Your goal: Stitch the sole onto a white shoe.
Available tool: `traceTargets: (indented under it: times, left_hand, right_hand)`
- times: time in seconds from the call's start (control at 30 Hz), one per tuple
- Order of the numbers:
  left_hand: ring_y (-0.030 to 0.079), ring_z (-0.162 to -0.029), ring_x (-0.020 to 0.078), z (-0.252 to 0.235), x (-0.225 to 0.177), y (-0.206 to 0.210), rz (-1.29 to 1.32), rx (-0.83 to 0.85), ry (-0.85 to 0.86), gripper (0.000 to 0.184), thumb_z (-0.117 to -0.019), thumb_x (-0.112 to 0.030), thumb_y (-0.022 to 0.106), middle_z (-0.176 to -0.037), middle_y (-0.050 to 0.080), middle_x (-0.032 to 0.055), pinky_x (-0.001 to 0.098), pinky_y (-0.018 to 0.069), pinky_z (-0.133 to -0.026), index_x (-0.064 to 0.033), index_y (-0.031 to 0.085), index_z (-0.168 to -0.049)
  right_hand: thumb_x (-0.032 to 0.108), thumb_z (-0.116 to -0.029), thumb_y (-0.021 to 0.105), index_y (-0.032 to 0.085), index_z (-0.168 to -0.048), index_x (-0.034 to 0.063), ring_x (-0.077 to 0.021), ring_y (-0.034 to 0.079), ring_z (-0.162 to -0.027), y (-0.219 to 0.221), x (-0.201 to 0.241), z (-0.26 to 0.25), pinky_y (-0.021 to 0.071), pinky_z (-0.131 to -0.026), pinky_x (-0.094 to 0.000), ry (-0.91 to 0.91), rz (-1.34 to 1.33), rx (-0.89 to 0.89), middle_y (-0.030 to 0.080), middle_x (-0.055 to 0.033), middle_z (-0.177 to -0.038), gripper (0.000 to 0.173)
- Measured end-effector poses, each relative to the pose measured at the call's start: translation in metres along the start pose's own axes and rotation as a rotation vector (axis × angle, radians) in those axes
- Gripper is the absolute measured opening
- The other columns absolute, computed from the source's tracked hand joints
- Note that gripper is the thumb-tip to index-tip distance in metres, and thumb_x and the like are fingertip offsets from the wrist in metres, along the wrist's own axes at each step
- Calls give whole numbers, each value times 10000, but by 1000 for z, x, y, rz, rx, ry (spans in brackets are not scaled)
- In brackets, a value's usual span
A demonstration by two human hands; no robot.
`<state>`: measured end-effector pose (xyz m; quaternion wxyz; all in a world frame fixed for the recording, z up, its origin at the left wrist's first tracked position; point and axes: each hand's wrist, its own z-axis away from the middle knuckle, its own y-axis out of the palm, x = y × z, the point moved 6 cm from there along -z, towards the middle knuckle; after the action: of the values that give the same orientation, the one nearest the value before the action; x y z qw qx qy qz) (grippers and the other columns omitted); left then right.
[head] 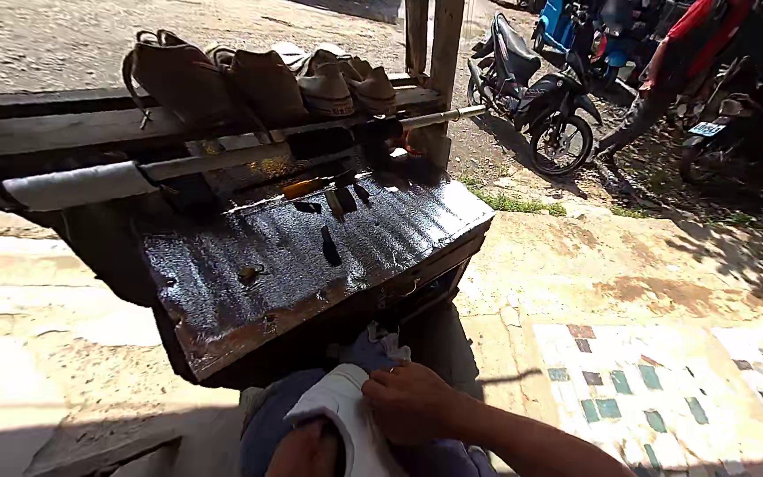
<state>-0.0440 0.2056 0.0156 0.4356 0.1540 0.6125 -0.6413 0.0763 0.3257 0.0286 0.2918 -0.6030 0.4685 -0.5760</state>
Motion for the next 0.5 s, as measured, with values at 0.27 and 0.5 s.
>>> traceTargets:
  times: [0.27,0.5]
  left_hand:
    - [687,-891,309,6,1,2,27,145,18,214,-985,-124,552,-884,692,181,534,543,-820,26,695,-933]
    - [660,-784,256,4,-8,8,47,91,12,242,-1004,-144,529,-790,652,134,480,539,-722,2,678,-883]
  right_hand:
    - [233,-1055,534,683,-1088,24,-305,709,-966,-3,0,8,580,-862,-497,45,-124,187,698,-150,-1053,259]
    - [601,-894,669,599,-725,51,-236,558,-461,-15,-31,9,438,-421,-434,110,20,8,530,-58,-545,580]
